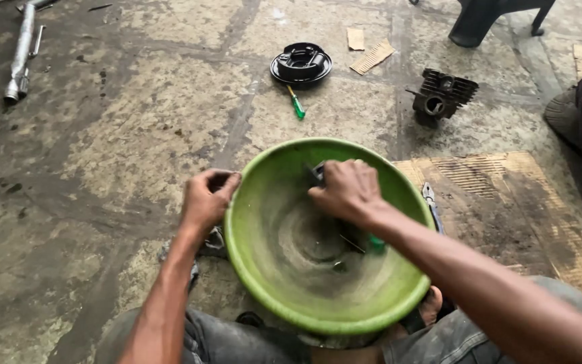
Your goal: The person is repairing and assembling a drum brake component inside a green bowl on a workshop floor.
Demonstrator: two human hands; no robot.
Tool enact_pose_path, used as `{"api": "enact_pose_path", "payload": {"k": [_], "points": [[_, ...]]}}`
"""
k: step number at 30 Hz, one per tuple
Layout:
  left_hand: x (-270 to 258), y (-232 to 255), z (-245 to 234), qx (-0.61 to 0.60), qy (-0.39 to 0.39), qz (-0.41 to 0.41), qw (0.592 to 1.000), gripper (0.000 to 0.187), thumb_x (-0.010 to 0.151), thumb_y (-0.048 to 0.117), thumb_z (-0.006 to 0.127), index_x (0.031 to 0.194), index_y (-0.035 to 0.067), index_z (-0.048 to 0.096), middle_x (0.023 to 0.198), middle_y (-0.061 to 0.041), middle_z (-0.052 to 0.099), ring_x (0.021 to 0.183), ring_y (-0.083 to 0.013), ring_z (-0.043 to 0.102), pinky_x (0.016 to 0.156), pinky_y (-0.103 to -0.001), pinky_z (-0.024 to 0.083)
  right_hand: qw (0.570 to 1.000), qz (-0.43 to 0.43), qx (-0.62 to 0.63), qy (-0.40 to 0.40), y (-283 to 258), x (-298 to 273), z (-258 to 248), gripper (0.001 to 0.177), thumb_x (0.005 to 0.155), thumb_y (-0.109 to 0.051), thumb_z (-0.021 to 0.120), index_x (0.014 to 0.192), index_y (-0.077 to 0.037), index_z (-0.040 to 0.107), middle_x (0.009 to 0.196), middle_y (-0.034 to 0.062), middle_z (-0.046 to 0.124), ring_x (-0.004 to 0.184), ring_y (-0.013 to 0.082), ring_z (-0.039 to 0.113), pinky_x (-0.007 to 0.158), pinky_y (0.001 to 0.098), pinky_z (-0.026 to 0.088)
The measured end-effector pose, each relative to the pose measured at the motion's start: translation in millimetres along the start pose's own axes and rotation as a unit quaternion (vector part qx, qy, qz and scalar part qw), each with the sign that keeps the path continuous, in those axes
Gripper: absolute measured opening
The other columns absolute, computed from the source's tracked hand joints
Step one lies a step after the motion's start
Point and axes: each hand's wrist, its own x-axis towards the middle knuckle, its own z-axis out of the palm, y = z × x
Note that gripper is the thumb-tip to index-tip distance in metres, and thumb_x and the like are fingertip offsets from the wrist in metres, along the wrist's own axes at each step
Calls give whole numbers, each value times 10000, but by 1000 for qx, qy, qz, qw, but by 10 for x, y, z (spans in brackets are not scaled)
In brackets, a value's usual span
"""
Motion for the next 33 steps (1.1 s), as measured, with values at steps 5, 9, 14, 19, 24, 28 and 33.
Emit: {"api": "enact_pose_path", "payload": {"k": [5,9,14,19,24,28,33], "points": [[-308,257,490,-146,-124,-69,979,701,888,637,533,1215,27,648,1161,-156,731,907,-248,748,778,-409,645,996,-9,81,24,-456,-144,283,283,762,-323,732,723,-44,711,650,149,670,574,273,649,555,419,544],[-390,337,623,-266,-208,-155,928,789,847,725,469,1185,36,652,1183,-146,706,955,-224,737,770,-416,639,990,-8,144,-4,-752,-291,225,385,642,-353,813,775,3,748,731,218,721,701,343,741,663,466,576],[-115,-338,764,-353,-195,-173,898,576,893,496,721,1167,-9,683,1059,-162,705,804,-229,699,669,-392,610,989,-23,144,1,-571,-257,307,381,825,-395,734,891,-22,780,806,211,750,701,328,734,663,460,592],[-210,-199,729,-311,-161,-217,911,512,831,224,807,1209,-63,614,985,-188,720,728,-255,721,621,-400,645,970,56,229,-52,593,-169,710,301,926,-200,586,1157,-90,745,1027,118,792,750,227,769,689,372,644],[-220,-134,640,-265,-126,-236,926,675,801,55,781,1393,-13,464,1024,-183,744,785,-236,752,674,-410,669,988,-6,64,-137,1186,-414,1392,617,781,-272,813,1315,-59,590,1192,198,692,1082,343,669,938,452,553],[-229,-174,504,-270,-150,-212,927,665,830,80,768,1430,-14,498,1022,-179,739,762,-218,734,649,-403,654,989,-29,112,-89,975,-468,1398,759,666,-302,863,1287,6,552,1147,247,668,1073,420,649,926,483,532],[-303,-178,316,-246,-122,-229,934,696,843,111,735,1464,54,425,1018,-188,766,761,-229,746,654,-377,658,988,46,59,-137,845,-514,1408,431,813,-391,732,1046,-34,669,1032,244,718,994,427,693,871,508,564]]}}
